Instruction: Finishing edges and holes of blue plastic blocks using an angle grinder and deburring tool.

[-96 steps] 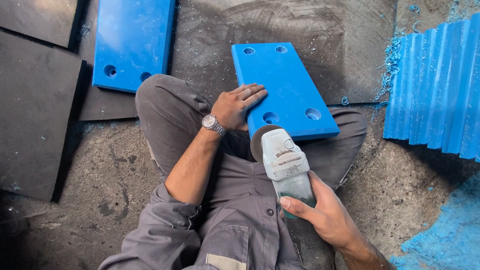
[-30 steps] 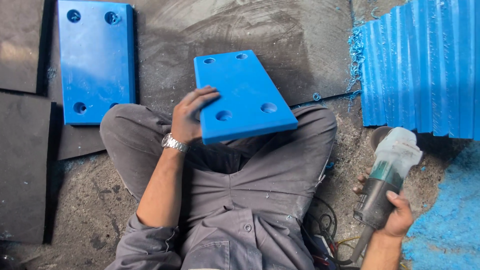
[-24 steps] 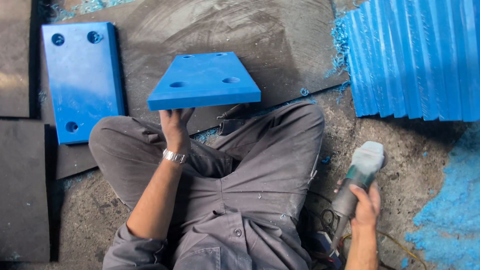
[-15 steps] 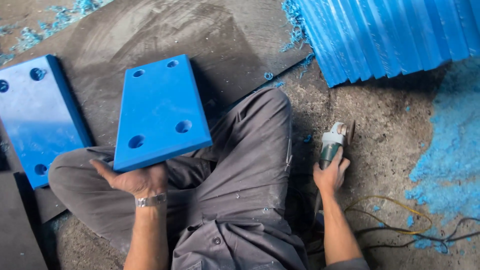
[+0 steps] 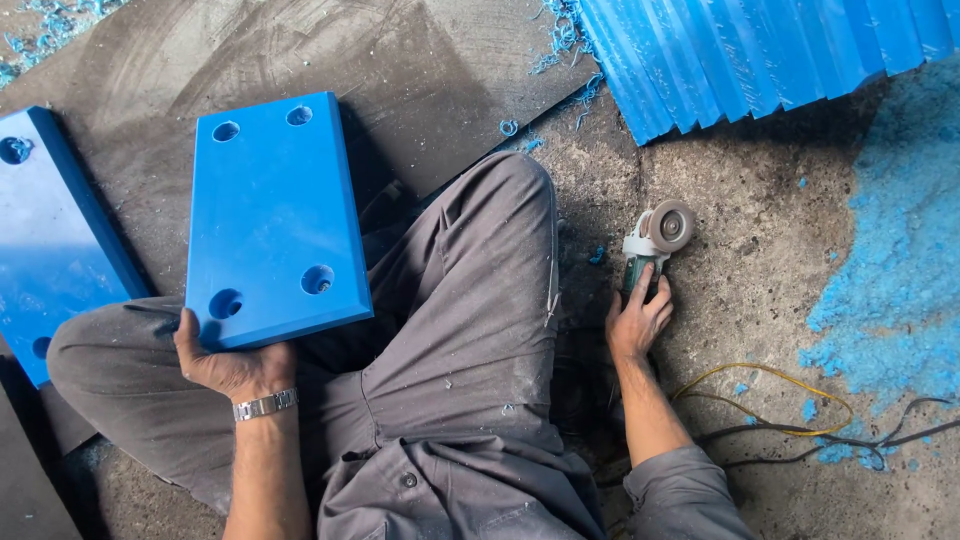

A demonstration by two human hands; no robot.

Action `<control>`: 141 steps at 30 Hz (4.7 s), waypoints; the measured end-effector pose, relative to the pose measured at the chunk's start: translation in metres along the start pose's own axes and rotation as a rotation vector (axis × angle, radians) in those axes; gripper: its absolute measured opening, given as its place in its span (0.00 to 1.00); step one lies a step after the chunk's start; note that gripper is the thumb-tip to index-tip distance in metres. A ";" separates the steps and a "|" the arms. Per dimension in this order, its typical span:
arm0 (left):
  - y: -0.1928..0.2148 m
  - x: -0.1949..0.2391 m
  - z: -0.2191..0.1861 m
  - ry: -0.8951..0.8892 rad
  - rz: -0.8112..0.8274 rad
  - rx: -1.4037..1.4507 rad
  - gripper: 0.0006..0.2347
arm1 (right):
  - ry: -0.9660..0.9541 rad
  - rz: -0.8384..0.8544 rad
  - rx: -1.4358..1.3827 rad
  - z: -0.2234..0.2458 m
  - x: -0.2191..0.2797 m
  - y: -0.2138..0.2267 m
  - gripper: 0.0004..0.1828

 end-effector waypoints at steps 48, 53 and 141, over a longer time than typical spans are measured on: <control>-0.088 -0.240 0.073 -0.009 -0.144 -0.603 0.28 | 0.672 0.595 -0.773 0.459 -0.082 0.077 0.20; -0.093 -0.217 0.053 -0.466 -0.001 -0.649 0.25 | 0.728 0.532 -0.720 0.477 -0.099 0.043 0.22; -0.061 -0.129 0.062 -0.387 0.005 -1.672 0.63 | 1.221 0.502 0.036 0.717 -0.103 -0.024 0.10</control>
Point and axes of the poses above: each hand's wrist, its own x-axis away from the middle knuckle, its own y-axis out of the back of the hand, z = x × y, the point moved 6 cm from there along -x, towards the middle knuckle, and after that the axes turned 14 degrees about -z, right-handed, at the moved point
